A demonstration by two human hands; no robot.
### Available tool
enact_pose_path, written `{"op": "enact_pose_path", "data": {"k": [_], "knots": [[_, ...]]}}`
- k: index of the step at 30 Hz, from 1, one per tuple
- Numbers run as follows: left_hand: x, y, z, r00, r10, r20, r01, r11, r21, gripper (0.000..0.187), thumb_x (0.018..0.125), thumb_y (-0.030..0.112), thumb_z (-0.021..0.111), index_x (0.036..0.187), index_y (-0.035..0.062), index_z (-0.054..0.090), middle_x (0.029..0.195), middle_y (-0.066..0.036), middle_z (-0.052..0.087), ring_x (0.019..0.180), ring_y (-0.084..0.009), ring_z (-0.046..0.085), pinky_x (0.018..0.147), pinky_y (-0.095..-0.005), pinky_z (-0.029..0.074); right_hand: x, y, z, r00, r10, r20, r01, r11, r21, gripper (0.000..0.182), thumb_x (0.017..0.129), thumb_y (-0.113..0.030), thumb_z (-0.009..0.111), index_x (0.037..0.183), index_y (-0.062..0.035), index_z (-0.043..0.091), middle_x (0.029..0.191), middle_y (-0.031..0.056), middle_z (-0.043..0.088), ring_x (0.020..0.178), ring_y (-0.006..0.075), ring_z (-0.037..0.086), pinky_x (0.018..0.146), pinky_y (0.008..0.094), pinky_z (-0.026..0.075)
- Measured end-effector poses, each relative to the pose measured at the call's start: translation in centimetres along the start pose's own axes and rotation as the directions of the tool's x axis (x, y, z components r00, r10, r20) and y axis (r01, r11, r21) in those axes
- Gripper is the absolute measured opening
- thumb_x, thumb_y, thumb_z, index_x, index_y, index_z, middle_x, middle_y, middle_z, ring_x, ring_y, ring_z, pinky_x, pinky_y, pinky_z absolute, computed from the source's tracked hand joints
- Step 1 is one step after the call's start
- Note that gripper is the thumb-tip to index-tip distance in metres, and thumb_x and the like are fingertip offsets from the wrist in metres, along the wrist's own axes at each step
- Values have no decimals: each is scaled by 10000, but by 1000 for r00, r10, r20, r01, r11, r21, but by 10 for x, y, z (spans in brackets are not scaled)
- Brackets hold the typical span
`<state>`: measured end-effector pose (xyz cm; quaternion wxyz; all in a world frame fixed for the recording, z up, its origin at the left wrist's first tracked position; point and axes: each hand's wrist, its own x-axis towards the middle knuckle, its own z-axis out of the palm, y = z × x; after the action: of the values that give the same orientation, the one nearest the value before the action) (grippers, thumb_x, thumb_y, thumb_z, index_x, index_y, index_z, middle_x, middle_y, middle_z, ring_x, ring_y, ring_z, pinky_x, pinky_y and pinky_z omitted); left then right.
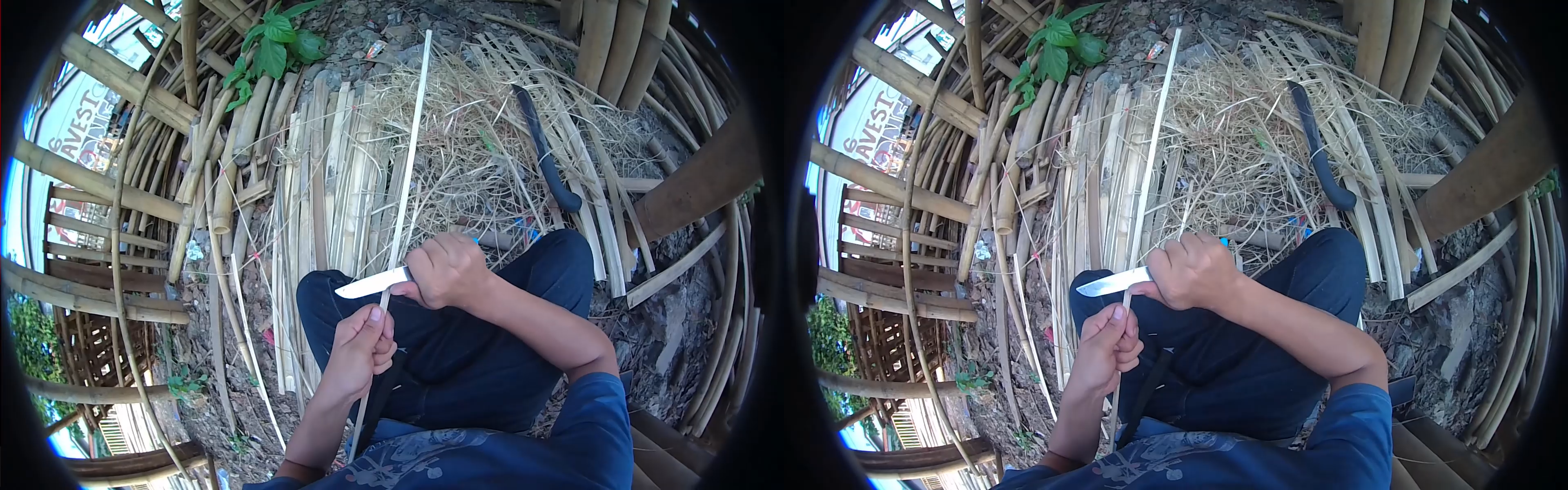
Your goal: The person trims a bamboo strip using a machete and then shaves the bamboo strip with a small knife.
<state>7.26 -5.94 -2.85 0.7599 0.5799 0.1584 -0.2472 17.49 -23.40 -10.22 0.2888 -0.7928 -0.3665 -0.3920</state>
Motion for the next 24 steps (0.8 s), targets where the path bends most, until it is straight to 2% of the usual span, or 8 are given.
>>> {"op": "enact_pose_path", "data": {"k": [2, 4, 7, 11, 13, 19, 22, 24], "knots": [[-2, 0, 0, 1000, -6, 20, 7, 1000, -20, 344, 1070, 306, 402, 827, 75, 476, 595, 55, 265, 464, -36, 197, 411, -222, 135, 3, 10, -1, 1000, -18, -18, 18, 1000, -11, 475, 950, -436, 553, 654, -77, 459, 535, 78, 478, 424, 241, 520, 397, 375, 395], [-11, -3, 0, 993, -88, 76, 93, 994, -63, 348, 1067, 316, 410, 823, 76, 476, 596, 54, 264, 467, -34, 200, 406, -219, 138, 10, 29, -3, 886, 463, -34, -462, 872, -161, 433, 967, -391, 551, 677, -74, 498, 510, 91, 519, 410, 268, 548, 398, 404, 429], [-27, -19, -9, 973, -185, 141, 198, 977, -83, 351, 1064, 322, 415, 818, 80, 475, 597, 58, 263, 467, -31, 202, 400, -216, 141, 9, 81, -21, 881, 467, -71, -473, 872, -130, 413, 996, -348, 518, 700, -62, 507, 492, 110, 519, 399, 298, 547, 390, 426, 424], [-20, -14, -11, 983, -166, 84, 176, 976, -128, 349, 1062, 325, 418, 809, 91, 470, 595, 63, 259, 468, -32, 193, 405, -219, 132, -2, 30, 0, 877, 472, 86, -479, 872, 101, 381, 980, -321, 547, 721, -44, 522, 493, 122, 523, 411, 305, 557, 392, 426, 425], [-12, -4, -13, 984, -156, 88, 168, 973, -161, 348, 1061, 327, 417, 805, 97, 468, 592, 63, 262, 466, -33, 194, 405, -220, 131, -6, -6, 4, 957, 261, 126, -283, 935, 212, 381, 944, -335, 594, 719, -37, 513, 516, 122, 542, 428, 296, 573, 400, 409, 446], [-5, 2, -11, 976, -185, 117, 204, 963, -178, 351, 1058, 334, 421, 786, 114, 454, 583, 61, 271, 452, -35, 193, 395, -219, 124, -8, -24, 0, 998, 19, 66, -33, 976, 216, 455, 921, -420, 596, 676, -50, 498, 533, 97, 486, 450, 271, 545, 411, 368, 436], [-9, 5, -6, 987, -147, 67, 156, 976, -155, 354, 1058, 334, 423, 784, 111, 454, 582, 60, 270, 451, -33, 191, 391, -218, 119, -8, -14, 2, 998, 20, 61, -28, 991, 131, 463, 922, -432, 588, 677, -53, 487, 528, 94, 471, 443, 265, 529, 409, 357, 432], [-14, 5, -10, 989, -122, 82, 134, 977, -164, 360, 1057, 337, 425, 786, 102, 455, 582, 58, 267, 452, -32, 194, 390, -216, 118, -5, 10, 6, 944, 320, 83, -323, 946, 28, 447, 925, -411, 609, 678, -60, 487, 503, 92, 525, 415, 259, 566, 393, 386, 455]]}}
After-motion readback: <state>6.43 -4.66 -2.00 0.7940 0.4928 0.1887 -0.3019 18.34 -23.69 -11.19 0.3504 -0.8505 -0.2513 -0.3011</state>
